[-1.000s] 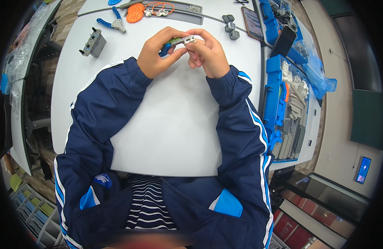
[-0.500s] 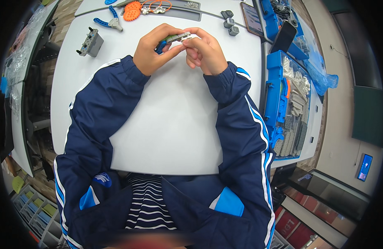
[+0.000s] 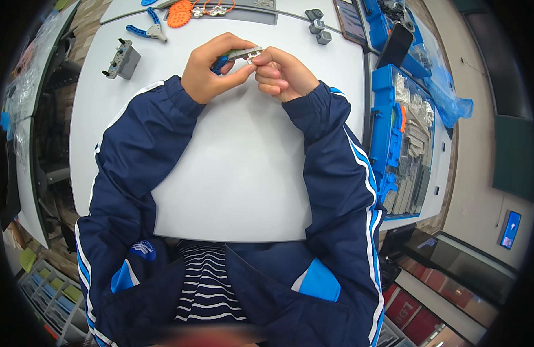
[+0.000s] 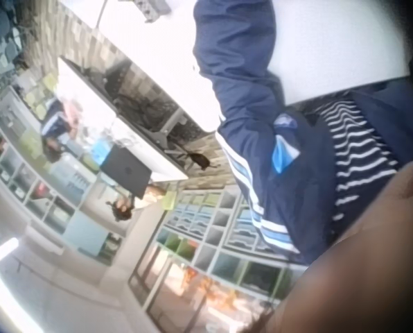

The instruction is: The person assembles small mechanical components on a white table, connecting grey and blue plastic pieces by hand. They handle multiple small parts, aligning and snapping them together while occasionally referencing a tablet on the table.

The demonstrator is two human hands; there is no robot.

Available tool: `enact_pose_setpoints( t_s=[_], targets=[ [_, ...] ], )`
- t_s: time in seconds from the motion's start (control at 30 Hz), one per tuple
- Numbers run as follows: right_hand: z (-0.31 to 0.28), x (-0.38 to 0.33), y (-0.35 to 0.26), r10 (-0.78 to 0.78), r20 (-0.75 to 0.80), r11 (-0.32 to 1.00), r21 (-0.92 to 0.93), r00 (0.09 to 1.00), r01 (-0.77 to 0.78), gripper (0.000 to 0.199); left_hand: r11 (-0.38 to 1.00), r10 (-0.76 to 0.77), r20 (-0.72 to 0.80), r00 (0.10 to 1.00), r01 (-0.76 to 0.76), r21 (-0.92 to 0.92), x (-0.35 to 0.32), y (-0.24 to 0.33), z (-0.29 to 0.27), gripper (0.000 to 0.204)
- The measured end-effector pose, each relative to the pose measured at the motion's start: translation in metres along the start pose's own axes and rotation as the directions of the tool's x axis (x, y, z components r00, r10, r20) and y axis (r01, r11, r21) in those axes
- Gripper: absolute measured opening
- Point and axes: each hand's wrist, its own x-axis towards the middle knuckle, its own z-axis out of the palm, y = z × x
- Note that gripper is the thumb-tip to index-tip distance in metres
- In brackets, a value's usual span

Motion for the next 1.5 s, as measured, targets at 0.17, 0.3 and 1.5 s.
enact_pose_setpoints(
  t_s=[0.17, 0.3, 1.5],
  targets=[
    [0.002, -0.001, 0.002, -0.039, -0.033, 0.998, -0.049, 0.999, 0.037, 0.023, 1.000, 0.024, -0.020, 1.000, -0.024, 0.003, 0.002, -0.001, 0.000, 0.031],
    [-0.001, -0.001, 0.000, -0.003, 0.053, 0.999, -0.046, 0.999, 0.005, 0.020, 1.000, -0.018, -0.001, 1.000, 0.018, -0.013, 0.001, 0.000, -0.001, 0.031],
    [-0.013, -0.019, -0.028, -0.406, -0.020, 0.564, -0.792, 0.914, 0.233, 0.021, 0.907, -0.414, 0.192, 0.890, 0.421, 0.007, -0.002, -0.024, -0.020, 0.025]
  ],
)
